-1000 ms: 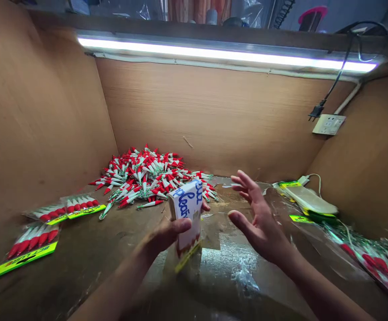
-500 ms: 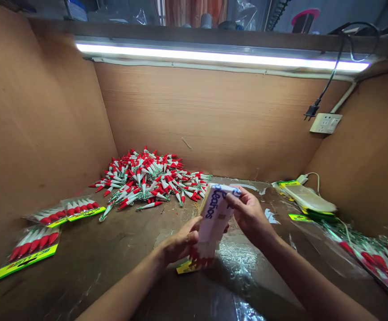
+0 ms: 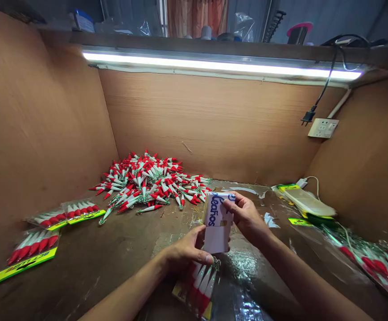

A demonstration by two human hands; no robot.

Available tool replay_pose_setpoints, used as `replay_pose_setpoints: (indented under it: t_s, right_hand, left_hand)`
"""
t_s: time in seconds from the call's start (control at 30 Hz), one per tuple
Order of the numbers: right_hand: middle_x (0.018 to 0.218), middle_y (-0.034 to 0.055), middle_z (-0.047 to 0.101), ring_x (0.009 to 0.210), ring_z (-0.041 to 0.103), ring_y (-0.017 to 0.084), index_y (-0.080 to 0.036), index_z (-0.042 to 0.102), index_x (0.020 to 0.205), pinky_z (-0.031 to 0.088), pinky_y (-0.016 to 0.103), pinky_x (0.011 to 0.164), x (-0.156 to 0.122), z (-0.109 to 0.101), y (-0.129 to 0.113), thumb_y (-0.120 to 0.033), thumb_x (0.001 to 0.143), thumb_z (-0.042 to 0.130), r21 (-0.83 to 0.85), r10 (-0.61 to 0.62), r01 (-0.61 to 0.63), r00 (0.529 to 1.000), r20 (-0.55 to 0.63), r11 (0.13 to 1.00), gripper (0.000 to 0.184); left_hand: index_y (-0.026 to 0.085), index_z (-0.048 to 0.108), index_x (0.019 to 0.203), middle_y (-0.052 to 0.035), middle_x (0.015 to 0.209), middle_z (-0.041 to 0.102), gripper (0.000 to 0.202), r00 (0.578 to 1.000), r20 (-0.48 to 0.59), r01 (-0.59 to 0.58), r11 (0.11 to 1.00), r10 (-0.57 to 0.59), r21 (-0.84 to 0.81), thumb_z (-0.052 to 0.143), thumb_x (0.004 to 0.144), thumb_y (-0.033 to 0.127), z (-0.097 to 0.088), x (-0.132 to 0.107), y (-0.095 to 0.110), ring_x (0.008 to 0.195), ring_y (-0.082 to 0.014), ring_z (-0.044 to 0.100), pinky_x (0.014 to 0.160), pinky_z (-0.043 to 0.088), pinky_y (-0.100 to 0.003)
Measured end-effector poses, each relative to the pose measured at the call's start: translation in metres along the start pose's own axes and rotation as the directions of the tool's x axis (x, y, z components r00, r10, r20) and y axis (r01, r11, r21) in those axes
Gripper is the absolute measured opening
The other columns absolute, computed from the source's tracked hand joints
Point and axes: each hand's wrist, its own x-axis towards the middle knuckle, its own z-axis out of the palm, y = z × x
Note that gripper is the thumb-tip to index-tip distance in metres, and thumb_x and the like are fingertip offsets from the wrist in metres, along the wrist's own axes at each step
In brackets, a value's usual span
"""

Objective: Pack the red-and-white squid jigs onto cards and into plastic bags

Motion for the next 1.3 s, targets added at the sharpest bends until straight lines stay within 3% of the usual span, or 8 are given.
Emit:
replay_pose_setpoints:
  t_s: [0.17,0.27,0.37,0.47,0.53,0.63,0.9,1.3]
  right_hand:
    - [0.099,0.0039,0.073,0.078,0.068,0.018,-0.023,0.065,0.107,0.056,0.030,0.070,0.017,-0.033,-0.019,-0.045,0.081,0.075,-0.032,-0.111,0.107,0.965,-0.239,0.994,0.035]
    - [0.102,0.0058,0.072,0.085,0.069,0.023,-0.024,0.063,0.113,0.057,0.036,0.075,0.031,-0.076,-0.031,-0.048,0.077,0.075,-0.331,-0.201,0.094,0.931,-0.306,0.939,0.045]
    - [0.108,0.0114,0.071,0.101,0.065,0.030,-0.021,0.067,0.112,0.051,0.043,0.087,0.037,-0.102,-0.033,-0.045,0.069,0.080,-0.784,-0.341,0.017,0.906,-0.250,0.621,0.051]
    - [0.109,0.0118,0.071,0.105,0.062,0.031,-0.020,0.074,0.101,0.046,0.043,0.092,0.029,-0.088,-0.020,-0.045,0.080,0.070,-0.932,-0.294,0.089,0.956,-0.020,0.352,0.033]
    - [0.096,0.0082,0.074,0.091,0.065,0.027,-0.020,0.076,0.093,0.049,0.037,0.082,0.018,-0.064,-0.005,-0.046,0.089,0.059,-0.887,-0.008,0.150,0.987,0.163,0.436,0.031]
    - [0.088,0.0043,0.074,0.082,0.065,0.023,-0.020,0.076,0.087,0.048,0.031,0.072,0.006,-0.033,0.016,-0.047,0.086,0.065,-0.783,0.260,0.135,0.897,0.356,0.607,0.029]
    - [0.075,0.0045,0.071,0.063,0.060,0.014,-0.016,0.070,0.080,0.044,0.025,0.059,0.016,-0.036,-0.005,-0.041,0.086,0.066,-0.671,0.127,-0.023,0.986,0.107,0.741,0.026]
    - [0.086,0.0024,0.069,0.064,0.055,0.014,-0.021,0.069,0.096,0.040,0.026,0.059,0.015,-0.045,-0.017,-0.032,0.084,0.067,-0.808,-0.119,0.217,0.976,0.181,0.547,0.016]
  left_hand:
    - [0.025,0.038,0.149,-0.0173,0.135,0.057,0.101,0.999,-0.004,0.038,0.996,-0.038,-0.077,0.090,0.063,0.017,-0.009,0.002,-0.006,0.122,-0.0357,0.058,0.104,0.038,-0.048]
    - [0.028,0.031,0.152,-0.0178,0.137,0.055,0.106,0.999,-0.007,0.049,0.992,-0.051,-0.117,0.087,0.065,0.011,-0.014,0.002,-0.009,0.122,-0.0342,0.059,0.105,0.038,-0.046]
    - [0.030,0.026,0.154,-0.0182,0.139,0.052,0.108,0.999,-0.024,0.036,0.990,-0.040,-0.136,0.086,0.066,0.009,-0.016,0.001,-0.010,0.121,-0.0343,0.061,0.106,0.037,-0.048]
    - [0.032,0.022,0.155,-0.0180,0.141,0.050,0.112,0.998,-0.053,0.034,0.990,-0.042,-0.134,0.087,0.066,0.009,-0.017,0.001,-0.012,0.121,-0.0352,0.060,0.107,0.035,-0.051]
    - [0.033,0.021,0.155,-0.0173,0.142,0.049,0.114,0.997,-0.067,0.037,0.991,-0.046,-0.128,0.087,0.066,0.011,-0.017,0.002,-0.013,0.121,-0.0347,0.060,0.107,0.035,-0.052]
    - [0.033,0.022,0.155,-0.0158,0.143,0.049,0.114,0.997,-0.071,0.030,0.991,-0.040,-0.129,0.088,0.064,0.013,-0.015,0.003,-0.014,0.119,-0.0318,0.061,0.105,0.038,-0.048]
    - [0.015,0.062,0.120,-0.0077,0.103,0.069,0.057,0.958,-0.284,0.077,0.985,-0.031,0.153,0.086,0.072,0.034,-0.020,0.007,-0.018,0.087,-0.0205,0.066,0.078,0.049,-0.029]
    - [0.012,0.069,0.084,0.0007,0.071,0.062,0.042,0.898,-0.422,0.021,0.949,0.120,0.315,0.077,0.078,0.052,-0.029,0.016,-0.020,0.060,-0.0106,0.050,0.056,0.036,-0.020]
